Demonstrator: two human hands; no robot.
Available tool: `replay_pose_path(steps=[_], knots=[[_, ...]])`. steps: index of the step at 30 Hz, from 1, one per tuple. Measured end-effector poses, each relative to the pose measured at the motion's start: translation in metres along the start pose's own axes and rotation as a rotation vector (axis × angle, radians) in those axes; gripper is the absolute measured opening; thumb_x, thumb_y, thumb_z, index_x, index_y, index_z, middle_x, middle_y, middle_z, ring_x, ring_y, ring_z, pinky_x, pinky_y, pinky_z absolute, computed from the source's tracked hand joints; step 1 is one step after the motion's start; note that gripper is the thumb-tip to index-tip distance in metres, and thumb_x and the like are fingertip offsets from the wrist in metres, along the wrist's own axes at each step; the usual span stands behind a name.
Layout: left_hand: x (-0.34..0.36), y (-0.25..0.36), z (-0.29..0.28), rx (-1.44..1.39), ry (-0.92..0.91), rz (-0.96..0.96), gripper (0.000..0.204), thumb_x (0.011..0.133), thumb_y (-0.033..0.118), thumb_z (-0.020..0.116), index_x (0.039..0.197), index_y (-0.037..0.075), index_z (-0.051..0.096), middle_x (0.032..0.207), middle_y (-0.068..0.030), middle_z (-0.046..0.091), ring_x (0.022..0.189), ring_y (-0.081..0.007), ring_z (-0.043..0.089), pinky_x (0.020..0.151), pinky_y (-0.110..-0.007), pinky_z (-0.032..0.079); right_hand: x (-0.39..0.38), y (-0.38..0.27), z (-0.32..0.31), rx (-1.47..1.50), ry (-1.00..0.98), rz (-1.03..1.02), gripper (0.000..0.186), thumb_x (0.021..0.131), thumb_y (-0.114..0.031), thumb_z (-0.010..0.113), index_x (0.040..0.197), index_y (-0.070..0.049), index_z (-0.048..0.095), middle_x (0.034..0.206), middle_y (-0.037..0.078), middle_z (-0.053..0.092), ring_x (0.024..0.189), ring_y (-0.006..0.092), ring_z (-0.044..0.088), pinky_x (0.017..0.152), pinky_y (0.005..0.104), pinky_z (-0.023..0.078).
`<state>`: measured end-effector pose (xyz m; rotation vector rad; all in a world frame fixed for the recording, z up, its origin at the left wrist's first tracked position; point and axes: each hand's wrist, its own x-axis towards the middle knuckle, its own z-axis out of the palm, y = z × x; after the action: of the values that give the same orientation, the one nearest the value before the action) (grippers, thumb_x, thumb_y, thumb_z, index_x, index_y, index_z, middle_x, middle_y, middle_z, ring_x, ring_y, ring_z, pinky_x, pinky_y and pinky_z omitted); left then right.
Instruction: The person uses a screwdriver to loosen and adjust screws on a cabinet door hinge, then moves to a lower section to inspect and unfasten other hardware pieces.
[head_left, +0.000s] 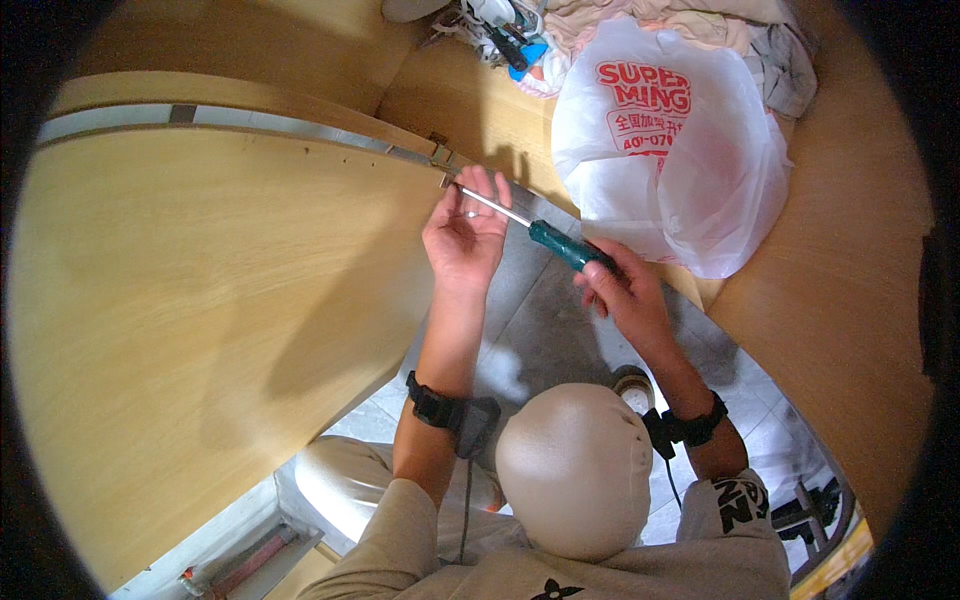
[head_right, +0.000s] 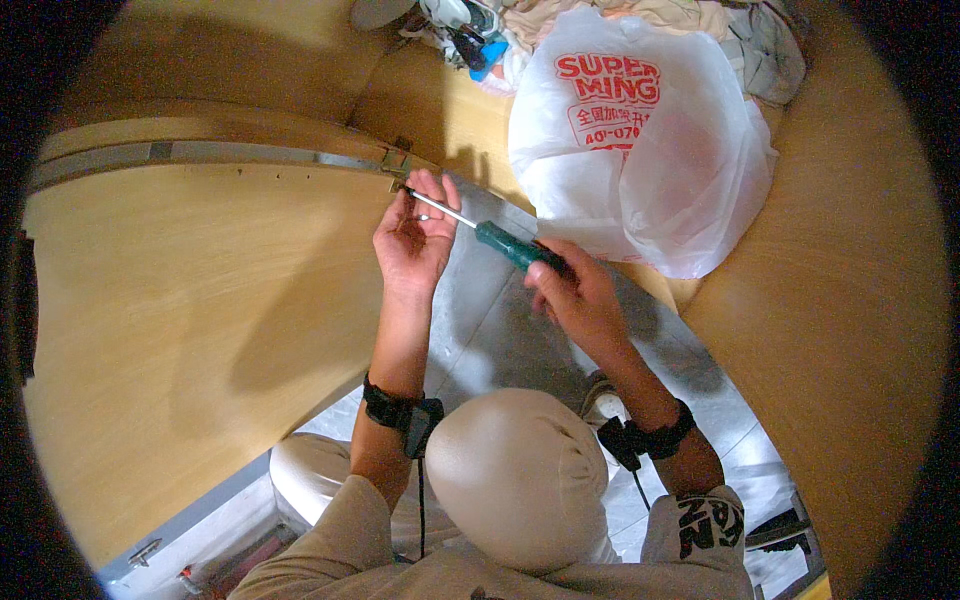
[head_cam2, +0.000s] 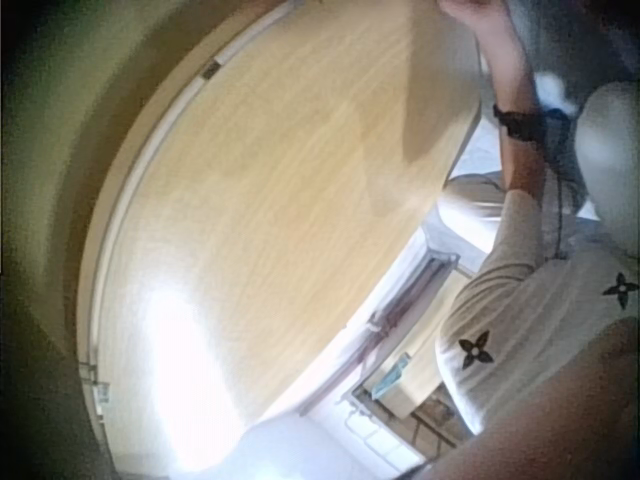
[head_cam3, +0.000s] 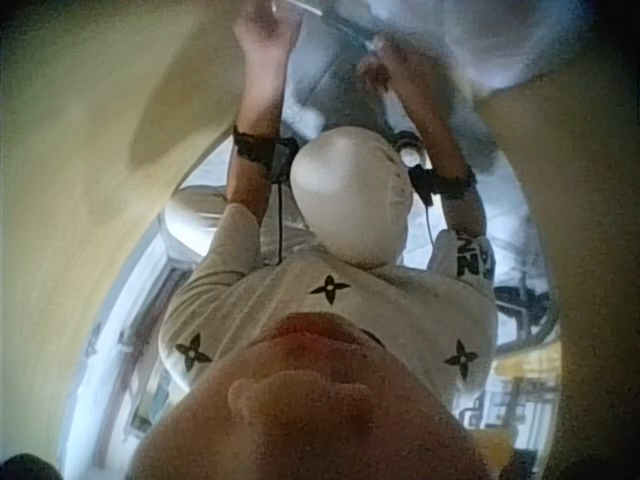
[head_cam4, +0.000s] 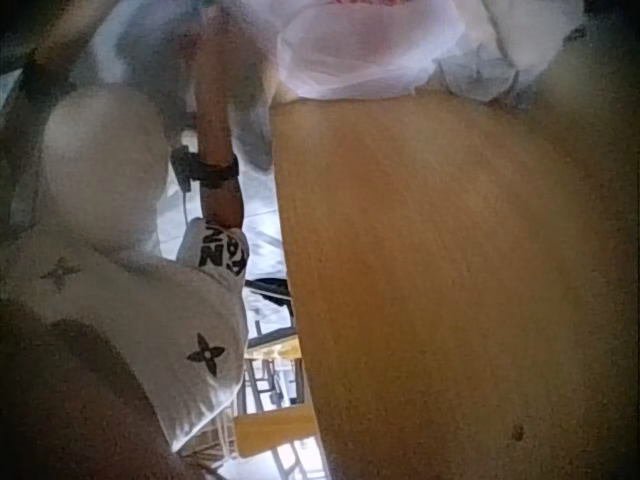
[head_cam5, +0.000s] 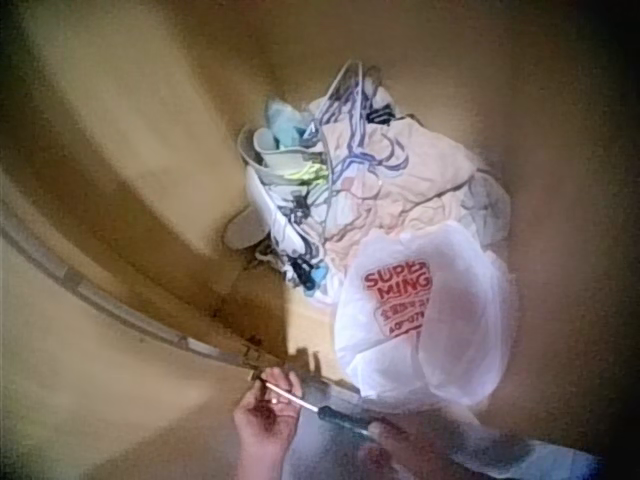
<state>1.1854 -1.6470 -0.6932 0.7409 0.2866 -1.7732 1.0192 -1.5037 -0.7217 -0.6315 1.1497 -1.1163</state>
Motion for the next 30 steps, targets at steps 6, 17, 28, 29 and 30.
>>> replay_pose_path(steps=[6, 17, 28, 29, 30], knots=[[0.002, 0.007, -0.007, 0.022, -0.037, -0.056, 0.014, 0.088, 0.007, 0.048, 0.092, -0.003, 0.056, 0.09, -0.0115, 0.063, 0.091, -0.023, 0.061, 0.099, -0.045, 0.041, -0.006, -0.014, 0.015, -0.618, 0.189, -0.418, 0.041, 0.077, -0.014, 0.068, 0.113, -0.005, 0.052, 0.097, 0.014, 0.059, 0.08, 0.0265, 0.06, 0.066, 0.0341, 0.049], [0.006, 0.003, -0.016, 0.008, -0.084, -0.093, 0.013, 0.088, 0.009, 0.046, 0.088, -0.001, 0.055, 0.088, -0.0104, 0.063, 0.083, -0.0218, 0.061, 0.099, -0.046, 0.041, -0.007, -0.005, 0.008, -0.64, 0.186, -0.513, 0.04, 0.077, -0.012, 0.069, 0.113, -0.005, 0.051, 0.097, 0.014, 0.057, 0.077, 0.0254, 0.059, 0.064, 0.032, 0.048], [0.001, 0.0, -0.012, -0.1, -0.05, -0.024, 0.02, 0.087, 0.0, 0.048, 0.106, -0.005, 0.047, 0.1, -0.0155, 0.061, 0.087, -0.0238, 0.061, 0.1, -0.05, 0.04, -0.005, -0.009, 0.015, -0.544, 0.184, -0.442, 0.04, 0.076, -0.011, 0.069, 0.111, -0.005, 0.053, 0.096, 0.012, 0.059, 0.076, 0.0216, 0.059, 0.061, 0.0299, 0.048], [0.001, 0.001, -0.012, -0.097, -0.053, -0.027, 0.021, 0.087, 0.0, 0.048, 0.108, -0.005, 0.046, 0.1, -0.0156, 0.061, 0.087, -0.0235, 0.061, 0.099, -0.05, 0.04, -0.005, -0.01, 0.015, -0.544, 0.182, -0.44, 0.04, 0.076, -0.011, 0.069, 0.111, -0.005, 0.053, 0.096, 0.012, 0.059, 0.076, 0.0216, 0.059, 0.061, 0.0299, 0.048], [0.002, 0.001, -0.012, -0.094, -0.057, -0.031, 0.023, 0.087, -0.001, 0.049, 0.109, -0.005, 0.045, 0.1, -0.0156, 0.061, 0.087, -0.0231, 0.061, 0.099, -0.05, 0.041, -0.005, -0.01, 0.015, -0.539, 0.182, -0.431, 0.04, 0.076, -0.011, 0.069, 0.111, -0.005, 0.053, 0.095, 0.012, 0.059, 0.076, 0.0213, 0.059, 0.061, 0.0295, 0.048]])
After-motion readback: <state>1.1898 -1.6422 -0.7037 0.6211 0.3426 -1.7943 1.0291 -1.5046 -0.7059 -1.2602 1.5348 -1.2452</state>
